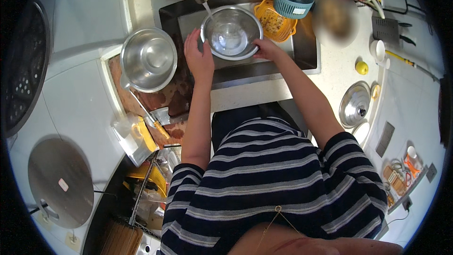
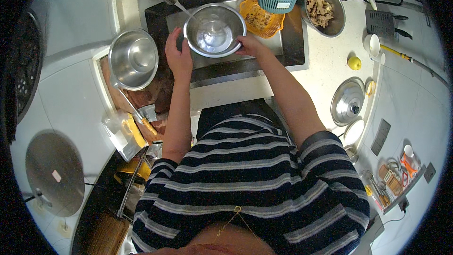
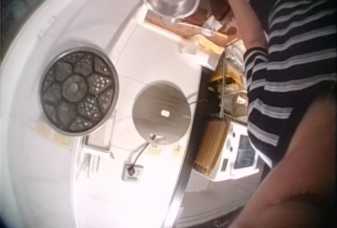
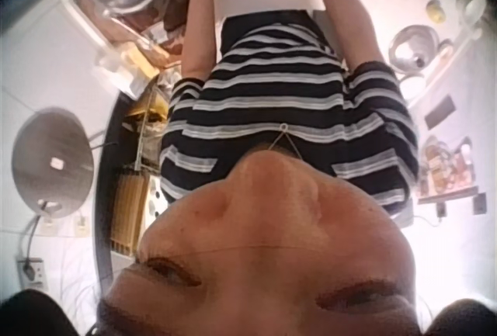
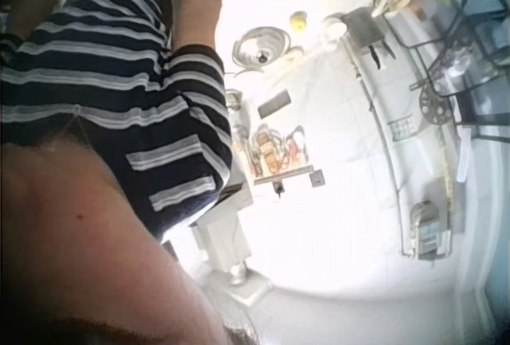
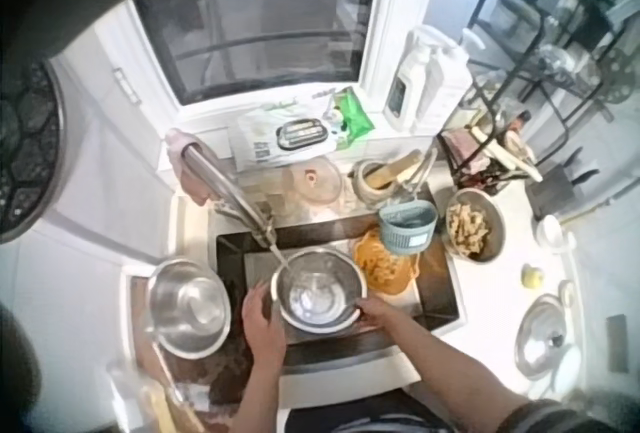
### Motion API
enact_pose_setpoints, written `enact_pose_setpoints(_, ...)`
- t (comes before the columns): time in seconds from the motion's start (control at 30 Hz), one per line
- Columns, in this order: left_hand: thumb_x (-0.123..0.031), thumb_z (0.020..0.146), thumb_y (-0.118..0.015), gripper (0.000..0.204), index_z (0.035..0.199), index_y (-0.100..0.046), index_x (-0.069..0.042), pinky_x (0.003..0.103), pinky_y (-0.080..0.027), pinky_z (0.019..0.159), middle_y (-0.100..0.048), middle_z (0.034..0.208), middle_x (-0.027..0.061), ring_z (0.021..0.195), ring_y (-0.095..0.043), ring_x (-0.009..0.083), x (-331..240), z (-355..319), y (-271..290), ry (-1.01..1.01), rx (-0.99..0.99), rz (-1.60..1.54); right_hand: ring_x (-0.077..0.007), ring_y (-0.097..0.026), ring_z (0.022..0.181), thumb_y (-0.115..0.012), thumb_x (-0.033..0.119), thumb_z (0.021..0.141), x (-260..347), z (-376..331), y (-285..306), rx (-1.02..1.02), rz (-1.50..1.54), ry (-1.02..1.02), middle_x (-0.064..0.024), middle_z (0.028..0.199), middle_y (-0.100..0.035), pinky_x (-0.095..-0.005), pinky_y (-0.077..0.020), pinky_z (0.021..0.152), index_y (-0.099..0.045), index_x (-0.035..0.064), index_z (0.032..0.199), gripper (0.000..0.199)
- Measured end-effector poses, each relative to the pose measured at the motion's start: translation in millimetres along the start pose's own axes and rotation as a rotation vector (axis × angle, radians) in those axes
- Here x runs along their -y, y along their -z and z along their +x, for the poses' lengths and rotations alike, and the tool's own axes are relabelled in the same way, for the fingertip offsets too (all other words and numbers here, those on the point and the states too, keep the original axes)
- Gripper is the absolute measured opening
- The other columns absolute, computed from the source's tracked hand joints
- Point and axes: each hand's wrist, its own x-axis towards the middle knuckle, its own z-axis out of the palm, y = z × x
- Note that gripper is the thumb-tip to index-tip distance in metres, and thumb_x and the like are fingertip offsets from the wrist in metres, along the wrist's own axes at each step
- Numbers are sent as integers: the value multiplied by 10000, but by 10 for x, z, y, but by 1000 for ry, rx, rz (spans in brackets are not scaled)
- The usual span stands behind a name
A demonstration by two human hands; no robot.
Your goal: The person washes a metal bowl, a ceramic bowl, a plate, and a ladle in a sink with running water, places them in a rack, and wipes the counter with a cloth.
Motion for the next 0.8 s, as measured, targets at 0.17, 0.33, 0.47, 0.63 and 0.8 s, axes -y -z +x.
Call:
enact_pose_setpoints(0.17,-142,912,-624,543,1423,-461,-56,402,-374,1087,-532,1404,167,1295,-495,344,90,16,-247,229,120,-68,-290,-712,800,-577,140,885,-160,-249,98,-246,-446,486,-184,1057,-652,-396,-622,576,-393,58,1406,559)
enact_pose_setpoints(0.33,-206,914,-628,588,1426,-396,-32,438,-422,1033,-548,1346,195,1229,-537,342,898,-40,-498,537,144,-131,-362,-711,768,-583,179,862,299,-571,-402,-301,-587,606,-286,1003,-667,-439,-601,628,-373,29,1426,620)
enact_pose_setpoints(0.47,-230,938,-614,381,1227,-503,-9,464,-514,892,-618,1189,146,1019,-651,284,715,-23,-947,1043,477,-774,-372,-706,712,-580,167,858,405,-554,93,-419,-566,591,-302,961,-664,-449,-601,612,-415,-76,1324,551)
enact_pose_setpoints(0.63,-221,958,-599,270,1113,-551,-6,403,-589,703,-663,1004,129,886,-684,256,771,-239,-1130,1035,508,-891,-432,-691,777,-592,169,837,284,-659,232,-467,-792,557,-312,966,-663,-470,-577,680,-455,-73,1286,528)
enact_pose_setpoints(0.8,-167,881,-660,284,1093,-568,-1,397,-576,682,-668,998,132,909,-681,261,851,-251,-674,1087,288,-779,-350,-713,833,-598,198,869,388,-777,-143,-90,-457,427,-244,1060,-654,-451,-616,658,-436,7,1339,533)
